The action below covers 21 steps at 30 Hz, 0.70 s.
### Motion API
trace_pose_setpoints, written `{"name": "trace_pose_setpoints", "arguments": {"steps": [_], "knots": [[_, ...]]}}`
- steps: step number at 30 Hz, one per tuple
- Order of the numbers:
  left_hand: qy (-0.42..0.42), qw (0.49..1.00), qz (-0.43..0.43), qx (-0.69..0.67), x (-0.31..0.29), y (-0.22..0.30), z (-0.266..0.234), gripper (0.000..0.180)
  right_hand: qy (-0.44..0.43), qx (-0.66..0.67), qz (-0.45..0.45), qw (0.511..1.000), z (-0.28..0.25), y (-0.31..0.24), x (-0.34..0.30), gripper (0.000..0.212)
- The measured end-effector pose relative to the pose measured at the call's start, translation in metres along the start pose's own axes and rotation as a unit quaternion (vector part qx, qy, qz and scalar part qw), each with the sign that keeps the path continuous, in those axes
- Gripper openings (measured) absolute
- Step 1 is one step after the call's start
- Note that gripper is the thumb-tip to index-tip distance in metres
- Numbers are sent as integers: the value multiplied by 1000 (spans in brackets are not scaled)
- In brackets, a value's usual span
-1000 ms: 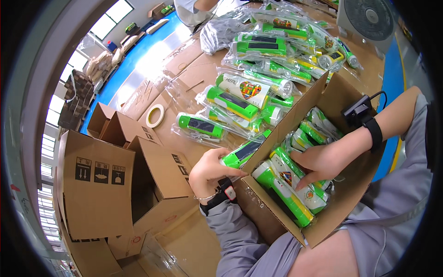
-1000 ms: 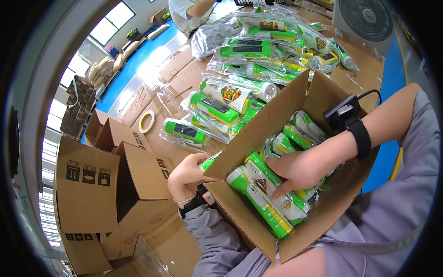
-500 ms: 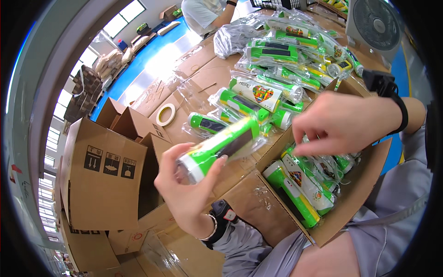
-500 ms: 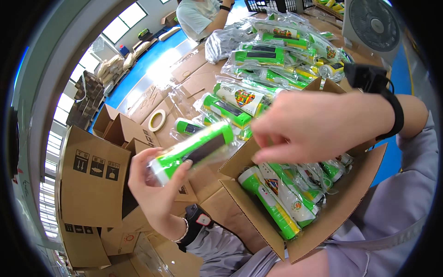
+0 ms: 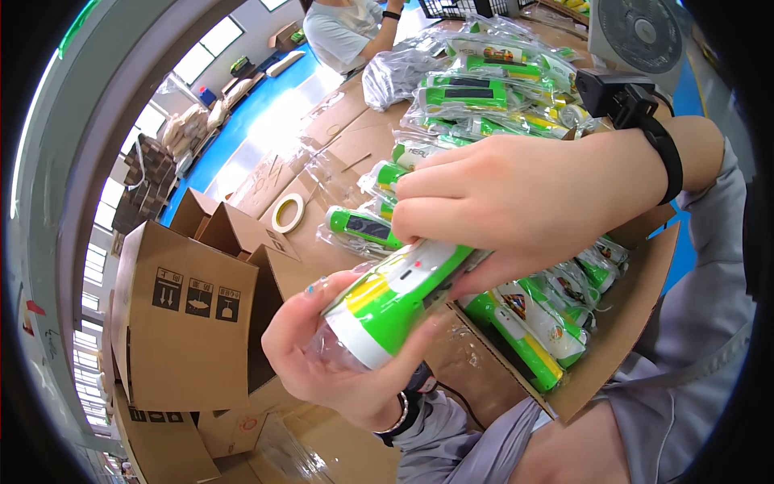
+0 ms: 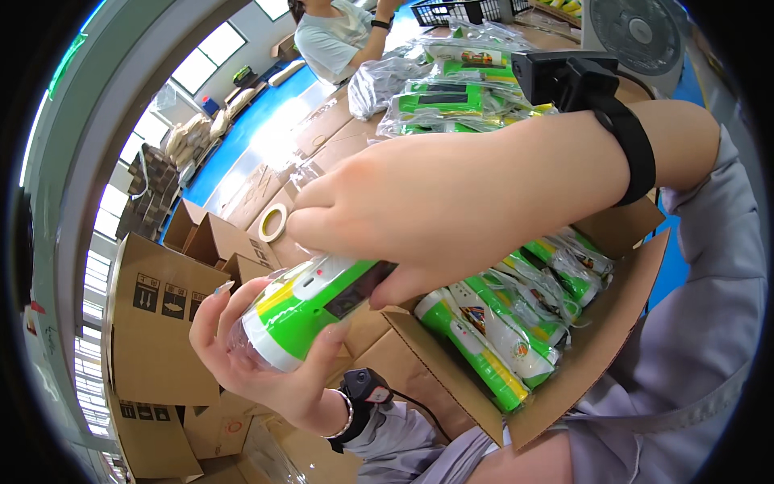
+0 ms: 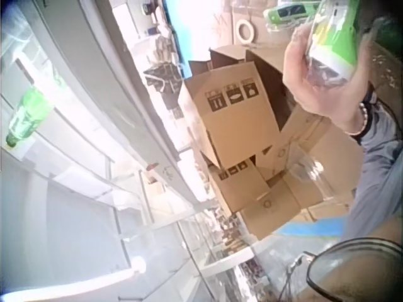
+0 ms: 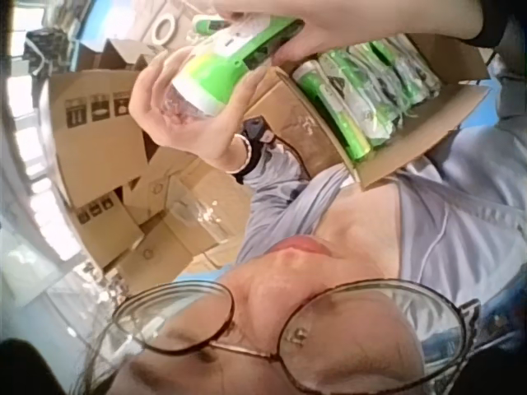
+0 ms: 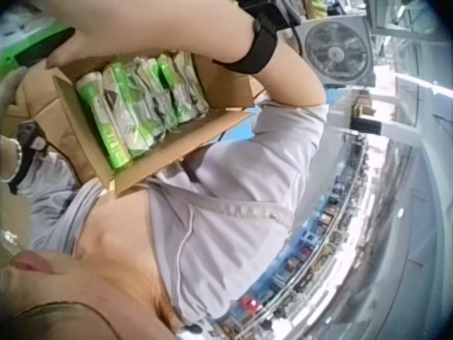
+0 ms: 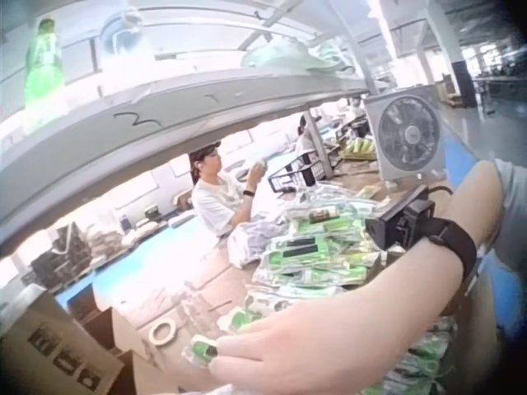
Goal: Packing packaged green flashlights into cardboard boxes on an assembly line.
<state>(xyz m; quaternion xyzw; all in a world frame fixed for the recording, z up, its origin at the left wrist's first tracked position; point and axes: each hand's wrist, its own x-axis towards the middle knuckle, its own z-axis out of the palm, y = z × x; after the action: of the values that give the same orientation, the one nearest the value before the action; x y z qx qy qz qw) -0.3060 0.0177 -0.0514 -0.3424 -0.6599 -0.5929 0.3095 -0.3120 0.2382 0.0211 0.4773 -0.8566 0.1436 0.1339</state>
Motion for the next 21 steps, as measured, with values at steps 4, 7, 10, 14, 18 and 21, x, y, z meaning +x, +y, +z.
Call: {"name": "trace_pose_setpoints", "arguments": {"steps": [4,7,10,14,18,21], "knots": [[-25,997,15,-73,-1,6,17,89,-84,68,75,991,-9,-3,-10,46],[-49,994,25,-99,1,0,26,92,-145,68,134,978,-19,-10,-21,47],[5,998,25,-53,0,-11,29,94,-94,65,157,981,-24,-11,-41,44],[-75,994,13,-79,4,-7,24,92,0,40,148,988,-29,-12,-57,42],[-114,988,-9,-107,-3,-4,31,91,26,68,158,985,-26,-15,-60,43],[-97,990,-30,-96,-6,-5,34,89,36,105,161,981,-23,-22,-53,44]]}}
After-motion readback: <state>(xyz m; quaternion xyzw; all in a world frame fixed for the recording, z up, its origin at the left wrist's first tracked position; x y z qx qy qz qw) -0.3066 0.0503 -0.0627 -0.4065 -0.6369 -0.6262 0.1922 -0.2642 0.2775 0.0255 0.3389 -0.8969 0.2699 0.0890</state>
